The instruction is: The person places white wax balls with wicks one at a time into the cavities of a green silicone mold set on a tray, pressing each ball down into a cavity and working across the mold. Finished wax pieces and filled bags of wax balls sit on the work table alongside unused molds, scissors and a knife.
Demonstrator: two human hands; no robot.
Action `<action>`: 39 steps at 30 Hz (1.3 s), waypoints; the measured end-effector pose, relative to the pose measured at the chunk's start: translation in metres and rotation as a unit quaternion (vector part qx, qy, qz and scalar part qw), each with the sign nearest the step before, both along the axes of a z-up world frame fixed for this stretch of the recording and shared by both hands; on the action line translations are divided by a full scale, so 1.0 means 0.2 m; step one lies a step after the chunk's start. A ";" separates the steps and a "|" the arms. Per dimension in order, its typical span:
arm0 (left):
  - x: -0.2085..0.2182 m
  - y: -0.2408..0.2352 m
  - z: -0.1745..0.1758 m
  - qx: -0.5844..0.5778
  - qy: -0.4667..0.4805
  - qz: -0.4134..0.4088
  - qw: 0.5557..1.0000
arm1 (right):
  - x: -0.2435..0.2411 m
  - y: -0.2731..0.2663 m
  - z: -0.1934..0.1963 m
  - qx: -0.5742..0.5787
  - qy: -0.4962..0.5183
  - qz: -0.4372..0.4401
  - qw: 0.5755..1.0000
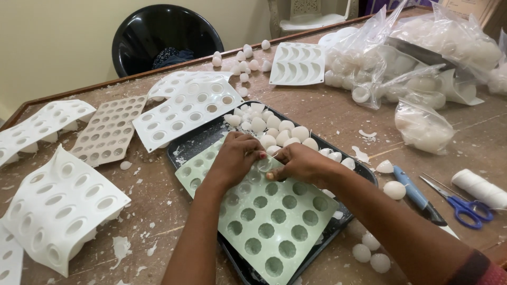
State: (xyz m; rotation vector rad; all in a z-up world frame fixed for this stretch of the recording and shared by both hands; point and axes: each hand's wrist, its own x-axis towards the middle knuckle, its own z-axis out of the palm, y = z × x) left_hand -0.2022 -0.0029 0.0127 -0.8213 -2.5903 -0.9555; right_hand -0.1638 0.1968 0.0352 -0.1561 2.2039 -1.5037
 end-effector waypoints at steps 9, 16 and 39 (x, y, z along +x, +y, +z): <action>0.00 0.00 -0.07 0.036 0.036 0.016 0.999 | 0.00 -0.04 -0.03 -0.052 0.027 -0.043 0.997; -0.03 0.01 -0.09 0.002 0.041 0.029 0.999 | 0.00 -0.03 -0.05 -0.049 0.045 -0.057 0.996; 0.11 -0.04 0.18 0.053 -0.192 -0.005 0.980 | -0.03 -0.01 -0.06 -0.080 -0.009 -0.049 0.996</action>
